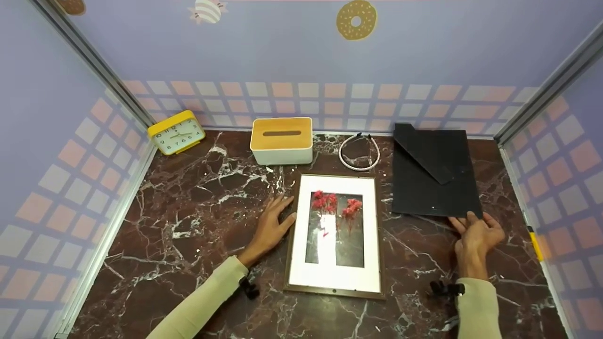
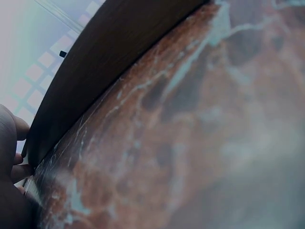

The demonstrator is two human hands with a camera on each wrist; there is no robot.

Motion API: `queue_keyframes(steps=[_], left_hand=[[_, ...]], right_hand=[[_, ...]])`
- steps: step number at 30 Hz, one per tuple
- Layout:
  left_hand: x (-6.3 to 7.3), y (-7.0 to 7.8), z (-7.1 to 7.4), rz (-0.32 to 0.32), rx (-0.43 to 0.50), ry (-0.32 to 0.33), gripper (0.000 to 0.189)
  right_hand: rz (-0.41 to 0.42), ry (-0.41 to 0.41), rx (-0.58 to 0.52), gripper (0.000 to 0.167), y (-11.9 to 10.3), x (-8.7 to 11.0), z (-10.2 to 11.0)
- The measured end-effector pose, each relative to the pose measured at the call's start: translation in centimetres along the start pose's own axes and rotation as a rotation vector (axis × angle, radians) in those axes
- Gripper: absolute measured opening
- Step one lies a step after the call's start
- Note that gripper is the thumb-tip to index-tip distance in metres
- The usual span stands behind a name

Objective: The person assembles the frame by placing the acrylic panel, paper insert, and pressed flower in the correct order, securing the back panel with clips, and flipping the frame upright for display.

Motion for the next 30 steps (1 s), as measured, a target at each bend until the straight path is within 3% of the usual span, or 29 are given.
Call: queue_keyframes(steps=[7, 14, 21, 30], left_hand=[[-0.2, 0.4, 0.0, 0.001, 0.015, -0.005, 0.051], [-0.4, 0.3, -0.1, -0.014, 0.026, 0.002, 0.052], [-0.2, 0.3, 0.2, 0.009, 0.051, -0.015, 0.051], [-0.2, 0.1, 0.4, 0.067, 0.078, -0.034, 0.048]], right_hand=[[0.037, 0.091, -0.099, 0.04, -0.5, -0.2, 0.0], [0.036, 0.128, -0.175, 0.046, -1.1, 0.2, 0.5], [0.041, 0.1, -0.235, 0.048, -1.5, 1.0, 0.9], [0.052, 0.023, -0.265, 0.036, -1.3, 2.5, 0.0]])
Point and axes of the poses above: each hand's wrist, its own x-axis away from the middle knuckle, its own z-axis out of the back of the hand, y = z × x, the point moved 1 cm from there along -x, towards the middle knuckle
